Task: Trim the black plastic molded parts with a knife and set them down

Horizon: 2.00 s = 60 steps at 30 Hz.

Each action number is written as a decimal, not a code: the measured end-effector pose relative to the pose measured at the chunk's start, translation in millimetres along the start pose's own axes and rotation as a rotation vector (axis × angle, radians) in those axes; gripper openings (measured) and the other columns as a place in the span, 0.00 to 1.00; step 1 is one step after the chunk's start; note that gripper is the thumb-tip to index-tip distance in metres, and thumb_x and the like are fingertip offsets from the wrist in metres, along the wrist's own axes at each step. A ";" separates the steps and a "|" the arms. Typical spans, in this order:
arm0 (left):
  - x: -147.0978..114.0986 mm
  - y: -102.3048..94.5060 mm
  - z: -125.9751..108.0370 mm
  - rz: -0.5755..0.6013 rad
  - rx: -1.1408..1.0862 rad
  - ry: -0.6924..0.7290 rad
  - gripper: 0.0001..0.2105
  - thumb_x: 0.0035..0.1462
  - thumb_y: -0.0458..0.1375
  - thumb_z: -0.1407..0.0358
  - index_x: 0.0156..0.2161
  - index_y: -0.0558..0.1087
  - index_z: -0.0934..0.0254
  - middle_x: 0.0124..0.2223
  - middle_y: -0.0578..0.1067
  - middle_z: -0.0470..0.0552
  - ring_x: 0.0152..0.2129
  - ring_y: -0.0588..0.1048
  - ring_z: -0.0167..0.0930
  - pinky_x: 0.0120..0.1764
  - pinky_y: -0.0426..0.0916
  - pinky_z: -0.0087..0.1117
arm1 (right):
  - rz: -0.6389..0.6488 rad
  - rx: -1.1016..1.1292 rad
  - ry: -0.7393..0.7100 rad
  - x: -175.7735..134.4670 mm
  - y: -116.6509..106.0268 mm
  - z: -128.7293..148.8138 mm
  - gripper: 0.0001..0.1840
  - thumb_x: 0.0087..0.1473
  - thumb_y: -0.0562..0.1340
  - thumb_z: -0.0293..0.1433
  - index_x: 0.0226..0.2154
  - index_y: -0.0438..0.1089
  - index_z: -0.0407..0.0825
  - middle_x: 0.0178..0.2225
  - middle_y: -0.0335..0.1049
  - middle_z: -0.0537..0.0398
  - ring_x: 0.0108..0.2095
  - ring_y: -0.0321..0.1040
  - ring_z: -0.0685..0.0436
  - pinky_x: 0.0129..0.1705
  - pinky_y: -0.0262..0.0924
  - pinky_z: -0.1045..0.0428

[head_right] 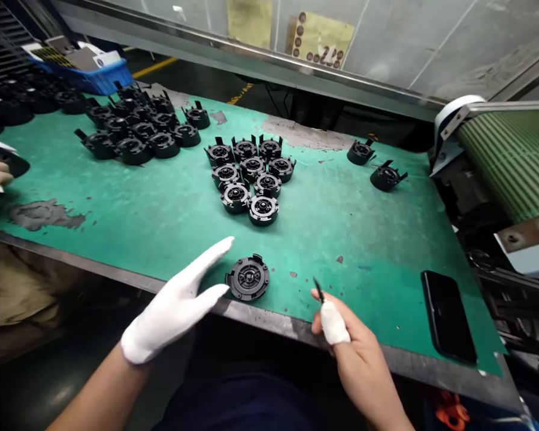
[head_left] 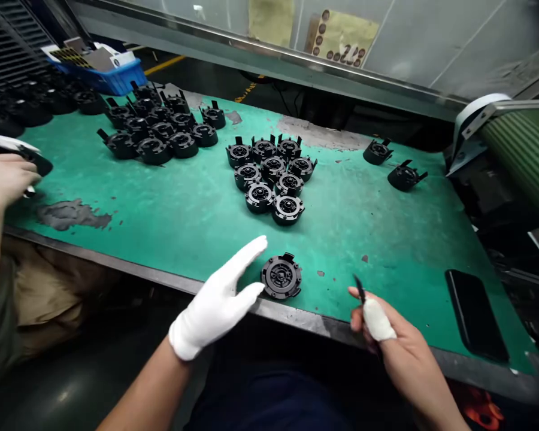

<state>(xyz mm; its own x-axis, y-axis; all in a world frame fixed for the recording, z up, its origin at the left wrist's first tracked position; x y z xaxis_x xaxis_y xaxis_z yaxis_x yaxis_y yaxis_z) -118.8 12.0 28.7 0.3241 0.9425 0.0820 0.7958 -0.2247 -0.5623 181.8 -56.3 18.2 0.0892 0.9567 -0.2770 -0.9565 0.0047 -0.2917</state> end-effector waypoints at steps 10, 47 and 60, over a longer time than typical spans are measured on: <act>9.9 68.9 -19.8 -0.341 0.068 -0.135 0.43 0.51 0.70 0.52 0.67 0.57 0.61 0.66 0.65 0.60 0.63 0.67 0.44 0.65 0.64 0.49 | 0.385 -0.813 -0.511 64.6 8.3 24.0 0.20 0.66 0.54 0.32 0.57 0.72 0.55 0.40 0.77 0.51 0.39 0.72 0.42 0.41 0.62 0.48; -9.2 40.9 -58.1 0.062 -0.145 -0.227 0.22 0.70 0.47 0.55 0.65 0.63 0.55 0.62 0.72 0.55 0.58 0.73 0.38 0.58 0.72 0.42 | 0.294 0.409 -0.030 -9.5 69.4 19.7 0.22 0.59 0.67 0.40 0.54 0.71 0.55 0.47 0.75 0.51 0.46 0.72 0.40 0.52 0.66 0.47; -26.7 76.7 -20.8 -0.025 0.298 0.151 0.18 0.61 0.62 0.59 0.55 0.71 0.59 0.52 0.76 0.54 0.55 0.72 0.42 0.66 0.53 0.58 | 0.208 0.472 0.299 -56.4 60.0 -59.5 0.27 0.68 0.51 0.49 0.50 0.76 0.50 0.31 0.68 0.54 0.34 0.66 0.44 0.43 0.64 0.47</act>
<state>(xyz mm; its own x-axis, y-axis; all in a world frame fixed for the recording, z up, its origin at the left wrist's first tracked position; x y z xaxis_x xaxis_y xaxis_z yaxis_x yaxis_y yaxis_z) -55.8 -35.6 0.5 0.3960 0.8945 0.2075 0.6272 -0.0984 -0.7726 136.0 -127.3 -38.2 -0.1048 0.8282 -0.5505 -0.9761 0.0203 0.2164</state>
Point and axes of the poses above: each hand's wrist, its own x-axis towards the middle knuckle, its own y-axis out of the palm, z = x × y, the point moved 2 cm from there along x, towards the middle knuckle
